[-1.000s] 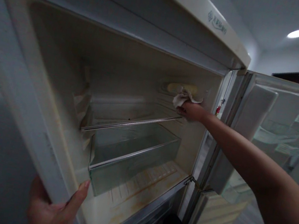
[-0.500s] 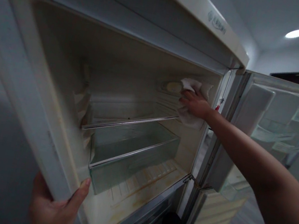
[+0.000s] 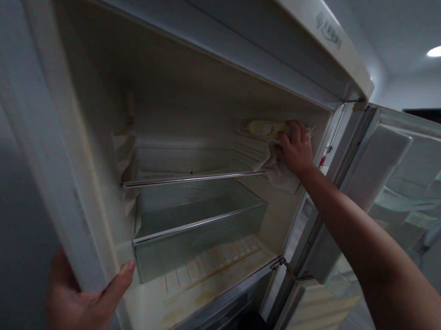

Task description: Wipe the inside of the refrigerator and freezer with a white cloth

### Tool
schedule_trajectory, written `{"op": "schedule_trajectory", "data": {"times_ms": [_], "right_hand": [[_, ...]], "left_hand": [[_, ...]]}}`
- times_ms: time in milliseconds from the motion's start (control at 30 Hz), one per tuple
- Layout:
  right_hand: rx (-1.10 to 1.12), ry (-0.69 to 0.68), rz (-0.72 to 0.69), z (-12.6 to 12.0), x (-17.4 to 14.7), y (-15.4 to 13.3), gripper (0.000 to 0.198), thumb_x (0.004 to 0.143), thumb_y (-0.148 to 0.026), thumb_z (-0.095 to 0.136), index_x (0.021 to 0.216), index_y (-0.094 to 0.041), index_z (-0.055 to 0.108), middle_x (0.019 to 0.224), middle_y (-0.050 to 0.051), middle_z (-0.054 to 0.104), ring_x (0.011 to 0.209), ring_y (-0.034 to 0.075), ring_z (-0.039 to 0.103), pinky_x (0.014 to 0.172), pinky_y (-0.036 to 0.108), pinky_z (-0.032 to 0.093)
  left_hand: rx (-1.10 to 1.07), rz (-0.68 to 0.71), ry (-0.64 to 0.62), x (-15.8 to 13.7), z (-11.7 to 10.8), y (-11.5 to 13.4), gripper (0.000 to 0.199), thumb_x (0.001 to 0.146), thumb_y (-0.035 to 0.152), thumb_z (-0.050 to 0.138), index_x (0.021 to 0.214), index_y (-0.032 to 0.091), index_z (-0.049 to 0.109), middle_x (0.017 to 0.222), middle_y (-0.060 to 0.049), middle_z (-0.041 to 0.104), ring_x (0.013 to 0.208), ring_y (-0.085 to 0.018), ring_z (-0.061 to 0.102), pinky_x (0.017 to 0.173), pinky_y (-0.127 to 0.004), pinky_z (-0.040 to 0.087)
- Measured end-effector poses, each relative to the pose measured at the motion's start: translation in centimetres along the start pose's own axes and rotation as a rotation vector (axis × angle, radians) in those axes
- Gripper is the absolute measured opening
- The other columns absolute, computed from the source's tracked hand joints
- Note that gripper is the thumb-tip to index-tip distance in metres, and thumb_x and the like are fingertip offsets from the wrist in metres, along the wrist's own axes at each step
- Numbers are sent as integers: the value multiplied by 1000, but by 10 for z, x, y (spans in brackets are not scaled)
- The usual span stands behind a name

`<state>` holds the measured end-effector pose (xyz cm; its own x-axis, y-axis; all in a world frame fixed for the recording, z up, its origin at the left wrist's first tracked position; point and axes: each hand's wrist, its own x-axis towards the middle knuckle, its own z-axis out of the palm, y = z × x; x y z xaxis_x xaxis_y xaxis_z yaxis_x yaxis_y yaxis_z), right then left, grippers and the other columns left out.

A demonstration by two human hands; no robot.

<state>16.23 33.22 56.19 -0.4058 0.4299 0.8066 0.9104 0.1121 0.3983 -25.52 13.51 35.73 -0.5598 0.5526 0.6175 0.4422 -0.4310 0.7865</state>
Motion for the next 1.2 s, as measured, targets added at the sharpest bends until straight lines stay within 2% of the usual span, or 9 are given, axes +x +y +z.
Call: {"op": "schedule_trajectory", "data": {"times_ms": [233,433,633,767,833,933,1067,1133,1200], "right_hand": [[1,-20,17,10,8,3,44,100,-22,39,141,-8,46,147,24,40,135,38,36,108,57,36],[-4,-133,-121,2,17,5,39,102,-24,38,136,-14,54,149,19,40,139,39,31,109,56,34],[-6,-138,-171,-2,20,7,38,102,-21,38,133,-13,59,150,19,42,141,38,32,109,56,34],[-19,-168,-263,4,17,4,38,103,-22,36,122,-12,67,154,18,39,147,39,25,110,59,31],[-41,-172,-286,7,14,0,40,101,-19,35,125,-10,66,155,17,39,148,38,24,112,58,31],[-63,-185,-202,5,10,-10,42,97,-15,38,128,-9,66,147,19,47,140,38,35,109,58,34],[-118,-186,98,-1,6,-29,42,97,-13,32,110,-1,71,127,30,56,118,41,52,93,56,45],[-131,-211,200,-2,4,-38,43,97,-12,31,105,1,71,114,31,60,109,39,55,84,51,49],[-155,-217,226,0,1,-46,42,97,-13,32,104,2,70,110,31,61,107,38,55,80,46,50]], "left_hand": [[-15,-43,6,0,0,16,80,54,46,87,124,18,60,106,-8,66,94,-28,66,85,-42,59],[1,-42,11,-1,0,14,81,56,46,87,127,19,58,107,-7,65,93,-26,66,88,-41,58],[13,-42,18,-1,-2,8,79,55,48,87,123,20,59,109,-8,65,97,-30,66,90,-45,57],[34,-47,0,-1,-2,6,75,56,47,87,120,20,59,101,-5,65,90,-28,66,90,-46,57],[9,-40,-1,0,-1,7,77,56,47,87,123,20,59,103,-6,64,91,-28,66,89,-45,57],[-17,-37,3,0,1,11,82,56,47,87,128,21,58,108,-8,65,96,-30,66,88,-45,58],[-11,-56,12,-2,1,11,82,55,48,86,128,21,59,111,-9,66,100,-32,66,96,-51,55],[-25,-85,-8,-2,0,7,84,56,46,87,131,23,57,117,-9,65,104,-33,66,96,-49,55],[-22,-88,-18,-3,-2,3,85,57,44,88,133,23,56,116,-9,65,103,-31,67,95,-47,56]]}}
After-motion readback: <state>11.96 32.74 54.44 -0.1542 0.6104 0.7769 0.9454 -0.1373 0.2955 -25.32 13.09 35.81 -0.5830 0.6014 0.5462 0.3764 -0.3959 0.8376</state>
